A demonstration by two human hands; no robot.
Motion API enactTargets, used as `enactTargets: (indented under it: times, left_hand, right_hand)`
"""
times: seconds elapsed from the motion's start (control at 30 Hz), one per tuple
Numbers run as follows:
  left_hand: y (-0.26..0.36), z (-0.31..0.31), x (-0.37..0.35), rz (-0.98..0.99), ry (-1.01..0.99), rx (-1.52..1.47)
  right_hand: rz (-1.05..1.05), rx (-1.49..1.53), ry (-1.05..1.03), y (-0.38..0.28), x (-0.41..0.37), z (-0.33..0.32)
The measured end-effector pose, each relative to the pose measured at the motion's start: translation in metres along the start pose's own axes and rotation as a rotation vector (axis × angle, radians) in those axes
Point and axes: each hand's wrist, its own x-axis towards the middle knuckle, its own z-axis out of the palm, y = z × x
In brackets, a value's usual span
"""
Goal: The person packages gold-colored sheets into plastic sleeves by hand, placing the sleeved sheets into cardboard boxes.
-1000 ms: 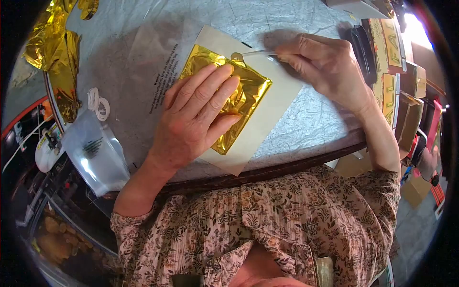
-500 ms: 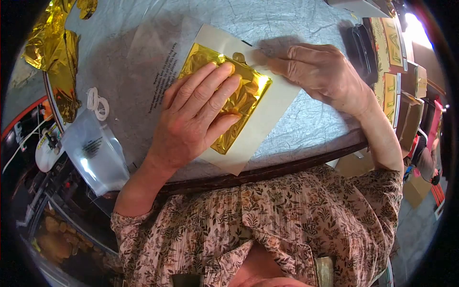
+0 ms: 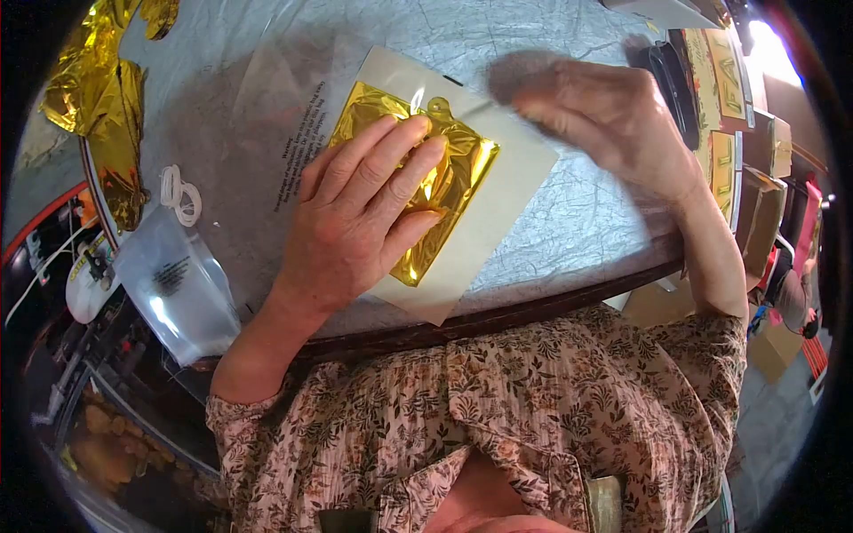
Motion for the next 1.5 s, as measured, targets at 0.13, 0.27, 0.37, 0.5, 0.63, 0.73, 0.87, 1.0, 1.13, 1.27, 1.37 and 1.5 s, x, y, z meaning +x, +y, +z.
enactTargets:
  times: [0.13, 0.27, 0.37, 0.5, 0.63, 0.73, 0.87, 1.0, 1.13, 1.27, 1.37, 1.5]
  left_hand:
    - [0.001, 0.001, 0.001, 0.010, 0.018, 0.000]
    - [0.000, -0.001, 0.001, 0.000, 0.011, -0.013]
    - [-0.001, -0.001, 0.001, 0.011, 0.017, -0.020]
    - [-0.001, -0.001, 0.001, 0.012, 0.011, -0.011]
    - [-0.001, 0.000, 0.000, 0.011, 0.013, -0.010]
    - [-0.002, 0.000, -0.001, 0.014, 0.016, -0.014]
    - [-0.002, -0.001, -0.002, 0.006, 0.010, -0.035]
    - [-0.002, 0.001, -0.001, 0.014, 0.018, -0.039]
    - [-0.002, 0.001, -0.001, 0.014, 0.016, -0.032]
    - [-0.002, 0.000, -0.002, 0.009, 0.009, -0.034]
    - [-0.003, 0.001, -0.002, 0.017, 0.025, -0.031]
    - [-0.002, 0.001, -0.001, 0.016, 0.022, -0.027]
  right_hand:
    - [0.037, -0.034, 0.055, -0.004, -0.005, 0.006]
    - [0.016, -0.072, 0.054, -0.006, -0.002, 0.010]
    - [0.016, -0.031, 0.097, -0.005, -0.003, 0.011]
    - [0.017, -0.037, 0.091, -0.004, -0.006, 0.010]
    - [-0.010, -0.064, 0.079, -0.006, -0.005, 0.013]
    - [-0.090, -0.114, 0.050, -0.009, 0.000, 0.011]
    - [-0.090, -0.109, 0.050, -0.012, -0.001, 0.010]
    - [-0.161, -0.271, 0.053, -0.018, -0.003, 0.007]
    - [-0.230, -0.376, 0.015, -0.020, -0.001, 0.003]
    - [-0.284, -0.387, -0.010, -0.022, 0.005, 0.001]
    - [-0.340, -0.371, -0.023, -0.021, 0.008, 0.002]
    - [-0.326, -0.328, -0.021, -0.020, 0.010, 0.005]
